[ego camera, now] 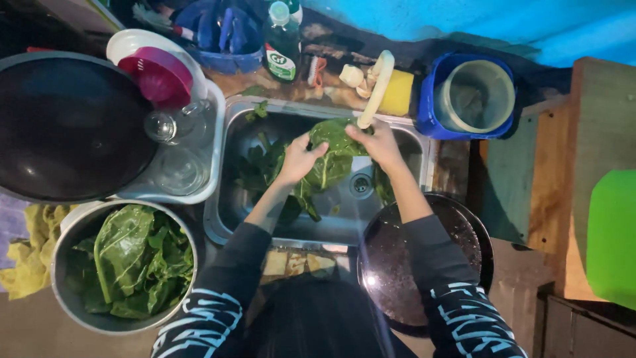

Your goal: Washing and cleaning green leafy vegetables in a kitchen sink.

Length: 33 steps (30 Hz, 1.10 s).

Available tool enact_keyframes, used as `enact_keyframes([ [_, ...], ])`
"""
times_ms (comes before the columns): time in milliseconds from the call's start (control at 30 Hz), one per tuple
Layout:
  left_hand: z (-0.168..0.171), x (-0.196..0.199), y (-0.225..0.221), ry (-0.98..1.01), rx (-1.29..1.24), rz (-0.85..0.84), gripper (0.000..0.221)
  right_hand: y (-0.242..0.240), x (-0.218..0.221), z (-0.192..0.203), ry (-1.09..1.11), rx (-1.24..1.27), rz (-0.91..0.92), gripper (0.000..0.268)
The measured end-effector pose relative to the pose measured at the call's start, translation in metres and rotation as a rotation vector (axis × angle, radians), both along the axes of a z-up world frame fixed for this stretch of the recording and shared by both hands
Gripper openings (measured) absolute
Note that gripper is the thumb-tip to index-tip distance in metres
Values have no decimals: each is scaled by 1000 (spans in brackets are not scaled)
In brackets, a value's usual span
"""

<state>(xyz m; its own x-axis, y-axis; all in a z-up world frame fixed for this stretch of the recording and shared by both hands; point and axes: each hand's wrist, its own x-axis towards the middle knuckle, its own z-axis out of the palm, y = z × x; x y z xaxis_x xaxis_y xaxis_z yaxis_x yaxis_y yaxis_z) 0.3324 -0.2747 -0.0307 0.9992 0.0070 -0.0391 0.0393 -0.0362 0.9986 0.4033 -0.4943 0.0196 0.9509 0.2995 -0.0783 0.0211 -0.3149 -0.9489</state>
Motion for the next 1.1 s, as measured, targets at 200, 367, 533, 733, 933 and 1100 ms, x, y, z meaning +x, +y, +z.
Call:
enact_keyframes([
  [200,27,29,0,10,312,71,36,-16,-2,22,341,389,-30,43],
  [367,19,20,16,-102,120,82,34,-24,-4,-17,266,196,12,20],
  [533,5,13,25,-67,70,0,36,-25,1,-60,421,312,-87,22],
  [733,-1,37,-4,-51,-109,-136,31,2,-16,7,518,403,-170,23],
  [933,15,65,-37,4,56,-188,35,-18,-10,-13,265,438,-388,35],
  [1100,32,85,-59,175,158,-374,43,-27,-9,24,183,458,-628,41],
])
